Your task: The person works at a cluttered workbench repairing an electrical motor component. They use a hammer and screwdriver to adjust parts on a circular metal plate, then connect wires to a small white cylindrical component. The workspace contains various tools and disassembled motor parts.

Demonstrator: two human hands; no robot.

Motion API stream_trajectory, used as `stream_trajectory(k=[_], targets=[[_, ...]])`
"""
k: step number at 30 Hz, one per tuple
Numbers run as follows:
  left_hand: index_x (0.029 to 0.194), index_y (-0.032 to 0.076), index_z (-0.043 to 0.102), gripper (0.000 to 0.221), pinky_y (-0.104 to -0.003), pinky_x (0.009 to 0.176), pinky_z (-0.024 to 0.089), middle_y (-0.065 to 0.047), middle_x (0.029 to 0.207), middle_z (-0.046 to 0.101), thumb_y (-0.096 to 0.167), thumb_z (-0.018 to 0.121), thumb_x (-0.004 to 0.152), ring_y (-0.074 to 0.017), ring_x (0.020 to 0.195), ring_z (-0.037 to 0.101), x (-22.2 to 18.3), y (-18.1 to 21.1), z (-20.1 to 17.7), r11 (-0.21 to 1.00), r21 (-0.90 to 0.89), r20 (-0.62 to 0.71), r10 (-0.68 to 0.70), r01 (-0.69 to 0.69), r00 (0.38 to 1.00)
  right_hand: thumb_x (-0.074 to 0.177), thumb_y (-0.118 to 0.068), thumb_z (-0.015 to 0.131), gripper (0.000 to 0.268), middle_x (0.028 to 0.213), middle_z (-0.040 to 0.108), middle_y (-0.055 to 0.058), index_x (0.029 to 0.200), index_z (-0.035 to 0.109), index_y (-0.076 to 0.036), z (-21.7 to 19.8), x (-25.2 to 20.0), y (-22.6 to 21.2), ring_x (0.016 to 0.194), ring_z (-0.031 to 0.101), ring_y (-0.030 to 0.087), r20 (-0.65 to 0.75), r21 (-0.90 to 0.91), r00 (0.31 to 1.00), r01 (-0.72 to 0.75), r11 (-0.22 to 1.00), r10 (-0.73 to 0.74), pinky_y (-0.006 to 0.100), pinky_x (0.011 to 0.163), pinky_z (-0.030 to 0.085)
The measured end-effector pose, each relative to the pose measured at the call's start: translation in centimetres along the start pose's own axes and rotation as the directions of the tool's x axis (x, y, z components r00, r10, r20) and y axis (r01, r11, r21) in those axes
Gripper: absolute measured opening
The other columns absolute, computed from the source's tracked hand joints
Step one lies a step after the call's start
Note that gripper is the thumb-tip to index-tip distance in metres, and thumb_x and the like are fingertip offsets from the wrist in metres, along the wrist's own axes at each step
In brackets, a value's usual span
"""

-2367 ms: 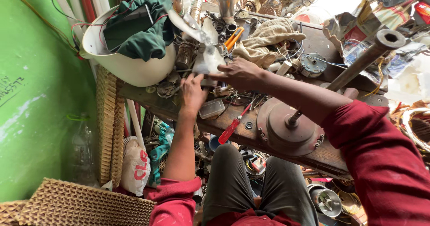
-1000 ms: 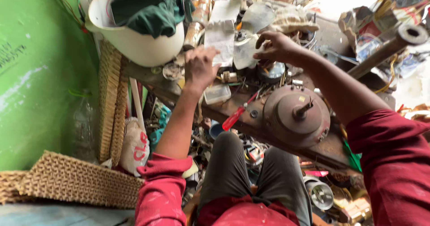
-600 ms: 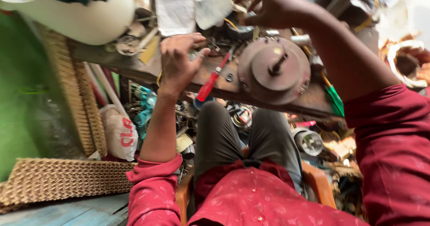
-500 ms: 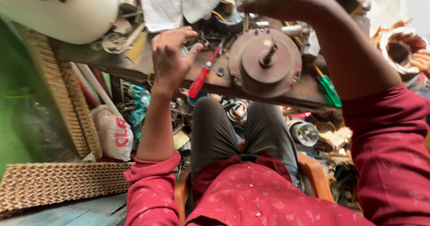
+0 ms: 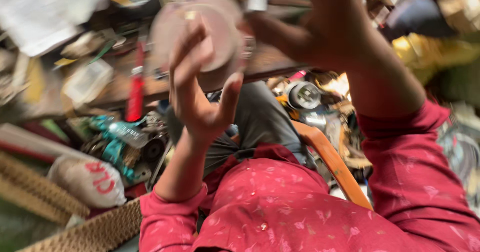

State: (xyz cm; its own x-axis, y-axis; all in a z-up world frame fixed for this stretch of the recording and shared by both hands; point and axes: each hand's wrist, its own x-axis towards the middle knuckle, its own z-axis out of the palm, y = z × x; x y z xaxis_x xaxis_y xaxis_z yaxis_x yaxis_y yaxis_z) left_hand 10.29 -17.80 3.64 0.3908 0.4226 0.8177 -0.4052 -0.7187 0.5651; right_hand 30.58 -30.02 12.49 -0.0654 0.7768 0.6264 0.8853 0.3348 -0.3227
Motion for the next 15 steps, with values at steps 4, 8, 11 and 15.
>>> stream_trajectory(k=[4,8,11,15], targets=[[0.125,0.006,0.059,0.034,-0.032,0.086,0.061,-0.009,0.126,0.070,0.013,0.077,0.098,-0.0239,0.099,0.075,-3.6,1.2,6.9,0.946,-0.317,0.188,-0.011,0.071,0.982,0.105,-0.005,0.073,0.019,0.116,0.072,0.014,0.120,0.065,0.003,-3.9,-8.5,-1.4,0.108,0.073,0.024,-0.103,0.204,0.984,-0.124,0.971,0.147,0.033,0.096,0.059],[0.139,0.004,0.046,0.051,-0.026,0.085,0.060,-0.011,0.136,0.063,0.011,0.078,0.100,-0.0150,0.098,0.071,-7.2,0.5,12.4,0.716,-0.412,0.592,-0.260,0.563,0.763,0.098,-0.002,0.076,0.013,0.105,0.074,0.013,0.107,0.069,0.003,-5.4,-19.0,-1.2,0.092,0.075,0.020,-0.155,0.217,0.880,-0.413,0.884,0.449,0.029,0.083,0.060],[0.140,0.002,0.049,0.054,-0.024,0.076,0.056,-0.009,0.124,0.068,0.010,0.078,0.094,-0.0086,0.085,0.064,-9.9,-0.4,15.4,0.662,-0.247,0.701,-0.382,0.708,0.602,0.102,-0.001,0.075,0.012,0.101,0.074,0.011,0.112,0.071,0.003,-6.1,-27.2,-0.6,0.089,0.073,0.016,-0.180,0.224,0.722,-0.631,0.743,0.668,0.026,0.082,0.058],[0.116,0.003,0.075,0.027,-0.024,0.057,0.044,-0.007,0.077,0.069,0.007,0.083,0.091,-0.0079,0.060,0.053,-13.2,-0.3,18.8,0.701,0.159,0.791,-0.512,0.695,0.335,0.103,-0.002,0.077,0.011,0.099,0.074,0.012,0.110,0.071,0.004,-7.3,-36.6,-0.2,0.086,0.070,0.014,-0.251,0.266,0.545,-0.755,0.599,0.800,0.024,0.079,0.056]])
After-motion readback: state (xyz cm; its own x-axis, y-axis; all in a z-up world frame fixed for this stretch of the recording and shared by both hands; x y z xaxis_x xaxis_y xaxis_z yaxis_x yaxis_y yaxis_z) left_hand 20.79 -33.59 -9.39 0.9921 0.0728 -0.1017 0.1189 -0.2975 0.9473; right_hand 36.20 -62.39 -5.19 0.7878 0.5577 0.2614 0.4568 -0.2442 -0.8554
